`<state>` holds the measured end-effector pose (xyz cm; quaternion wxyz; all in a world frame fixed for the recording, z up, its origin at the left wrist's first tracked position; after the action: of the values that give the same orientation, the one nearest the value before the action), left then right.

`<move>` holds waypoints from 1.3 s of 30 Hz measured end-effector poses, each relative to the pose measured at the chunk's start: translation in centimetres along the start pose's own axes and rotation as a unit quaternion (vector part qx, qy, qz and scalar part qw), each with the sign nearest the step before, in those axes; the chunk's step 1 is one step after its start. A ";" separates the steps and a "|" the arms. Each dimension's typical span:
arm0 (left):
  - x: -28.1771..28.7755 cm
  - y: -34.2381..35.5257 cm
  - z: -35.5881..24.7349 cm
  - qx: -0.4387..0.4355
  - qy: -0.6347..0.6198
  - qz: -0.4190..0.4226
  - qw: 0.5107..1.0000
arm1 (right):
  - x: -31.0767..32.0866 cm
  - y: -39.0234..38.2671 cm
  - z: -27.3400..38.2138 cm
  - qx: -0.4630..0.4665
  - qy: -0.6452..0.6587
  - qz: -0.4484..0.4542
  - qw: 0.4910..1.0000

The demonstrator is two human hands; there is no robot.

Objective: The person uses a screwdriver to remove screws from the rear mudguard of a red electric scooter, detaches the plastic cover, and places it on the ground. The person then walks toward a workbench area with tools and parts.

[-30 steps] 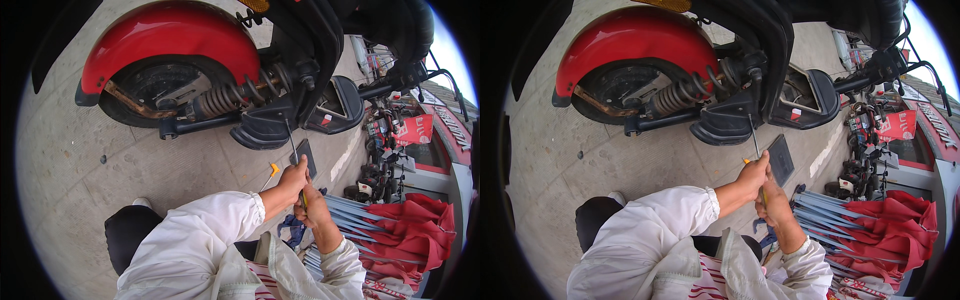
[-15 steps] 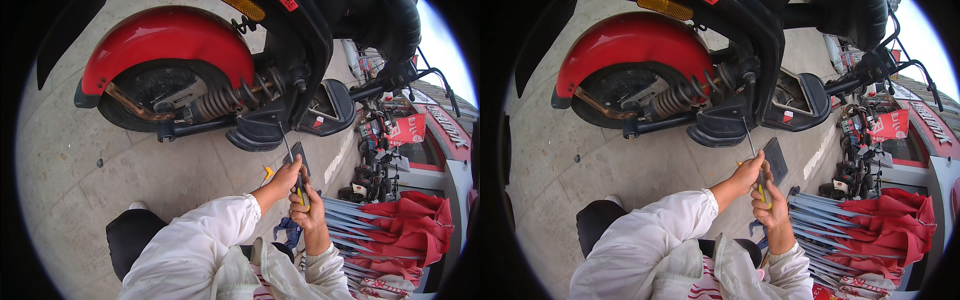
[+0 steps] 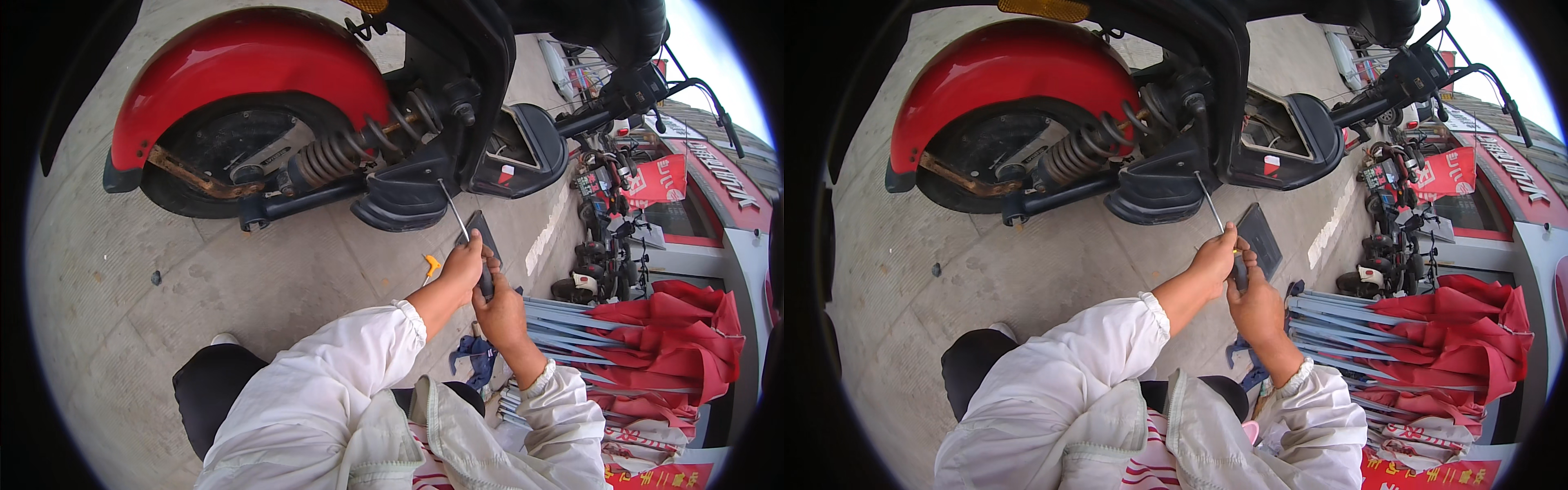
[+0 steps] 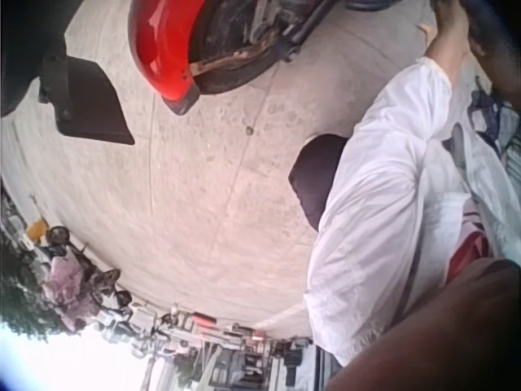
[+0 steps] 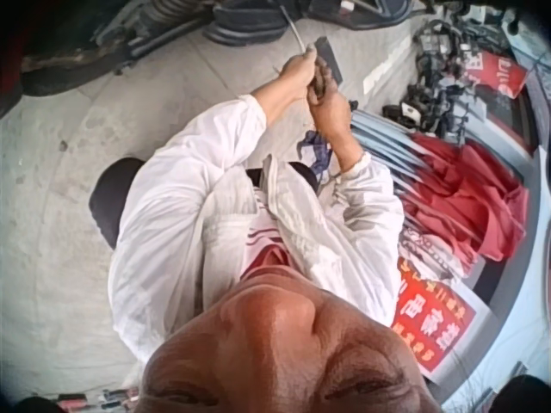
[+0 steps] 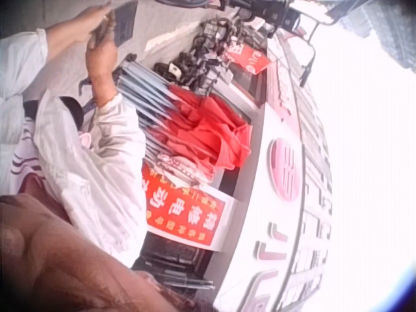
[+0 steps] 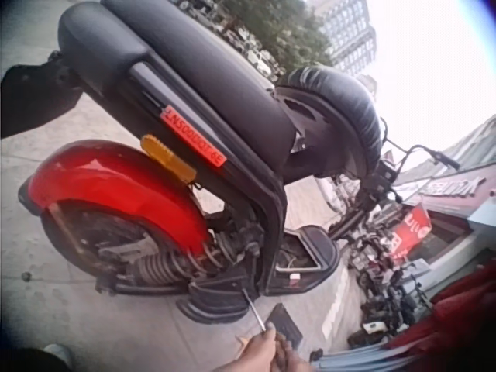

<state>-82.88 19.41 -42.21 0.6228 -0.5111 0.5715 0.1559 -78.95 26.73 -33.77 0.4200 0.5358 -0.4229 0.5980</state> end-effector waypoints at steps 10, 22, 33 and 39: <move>1.7 0.6 -1.5 -0.050 0.069 0.016 0.996 | -0.9 -1.1 -1.8 -0.391 0.776 0.248 0.427; 2.2 2.5 -1.1 -0.125 0.022 -0.029 0.992 | -0.6 -0.7 0.0 -0.152 0.173 0.091 0.969; 2.6 2.2 -1.8 -0.105 0.035 -0.043 0.993 | 0.4 0.2 0.5 -0.069 -0.026 0.069 0.995; 2.6 2.3 -2.0 -0.112 0.026 -0.067 0.991 | 0.3 -0.4 -1.2 -0.268 0.471 0.150 0.827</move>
<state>-84.97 17.78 -45.22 0.5556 -0.6188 0.5308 0.1630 -78.96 28.02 -33.52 0.6004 -0.0145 -0.3921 0.6969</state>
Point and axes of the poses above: each hand's wrist, its own y-axis towards the middle knuckle, its own x-axis out of the back of the hand, z = x × y, the point moved 1 cm from there along y, towards the middle knuckle, and after that the axes turned 10 degrees about y, right-handed, at the moved point
